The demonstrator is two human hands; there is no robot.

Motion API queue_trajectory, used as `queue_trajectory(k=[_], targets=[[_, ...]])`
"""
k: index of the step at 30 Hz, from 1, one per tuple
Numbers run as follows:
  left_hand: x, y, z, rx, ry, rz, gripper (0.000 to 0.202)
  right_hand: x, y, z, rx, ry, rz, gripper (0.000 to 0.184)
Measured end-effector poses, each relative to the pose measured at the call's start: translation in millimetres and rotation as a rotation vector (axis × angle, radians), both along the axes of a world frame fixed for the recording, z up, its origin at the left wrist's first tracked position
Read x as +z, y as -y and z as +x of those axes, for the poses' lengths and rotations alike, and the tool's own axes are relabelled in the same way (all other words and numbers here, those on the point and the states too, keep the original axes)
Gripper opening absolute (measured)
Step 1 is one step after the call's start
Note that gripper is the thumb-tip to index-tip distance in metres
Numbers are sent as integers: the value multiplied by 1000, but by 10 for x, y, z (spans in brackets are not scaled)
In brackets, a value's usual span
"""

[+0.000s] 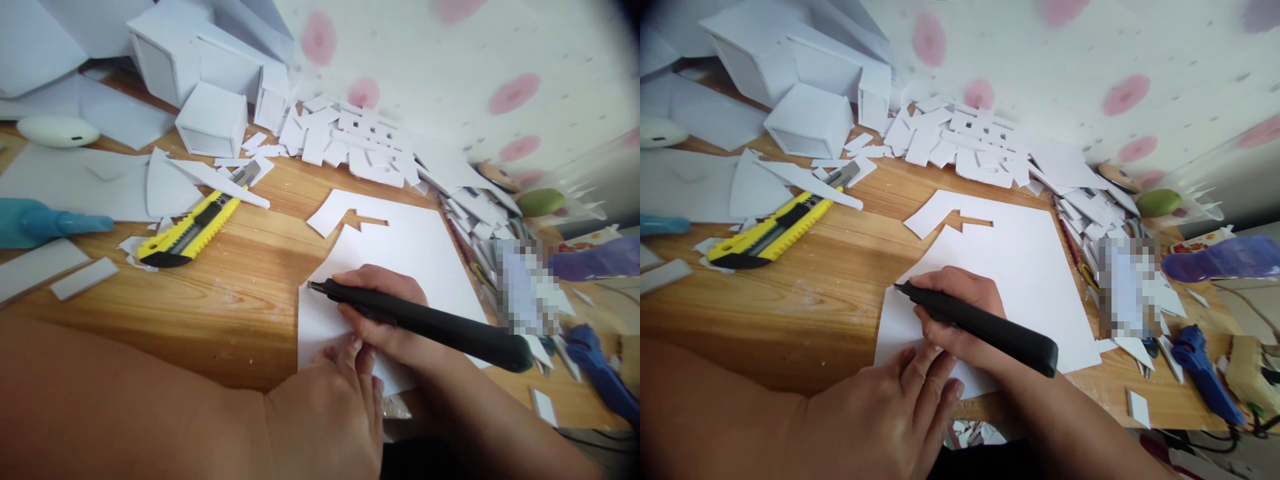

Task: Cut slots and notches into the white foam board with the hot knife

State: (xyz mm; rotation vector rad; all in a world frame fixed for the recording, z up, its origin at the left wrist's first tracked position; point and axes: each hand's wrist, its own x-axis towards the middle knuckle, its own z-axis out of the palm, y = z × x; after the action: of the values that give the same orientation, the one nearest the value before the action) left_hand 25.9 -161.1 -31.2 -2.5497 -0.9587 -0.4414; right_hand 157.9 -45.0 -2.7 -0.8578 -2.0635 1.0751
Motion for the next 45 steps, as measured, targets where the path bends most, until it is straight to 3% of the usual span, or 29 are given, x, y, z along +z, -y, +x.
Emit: queue_trajectory(k=[9,17,24,33,40,45], targets=[[53,-18,-48,-36,69,-113,28,19,19,34,-19,27,39,22],[-236,133,150,101,152,-135,30,59,83,58,-36,148,203,18],[-57,-16,-35,-46,51,-72,37,-27,142,33,-149,102,197,18],[-66,-61,2,-106,-24,-73,45,-78,176,21,-244,37,193,21],[45,-65,-25,-54,-28,-56,42,-45,169,10,-183,80,188,19],[23,-45,-19,-54,-58,-66,44,-83,159,14,-161,98,264,20]])
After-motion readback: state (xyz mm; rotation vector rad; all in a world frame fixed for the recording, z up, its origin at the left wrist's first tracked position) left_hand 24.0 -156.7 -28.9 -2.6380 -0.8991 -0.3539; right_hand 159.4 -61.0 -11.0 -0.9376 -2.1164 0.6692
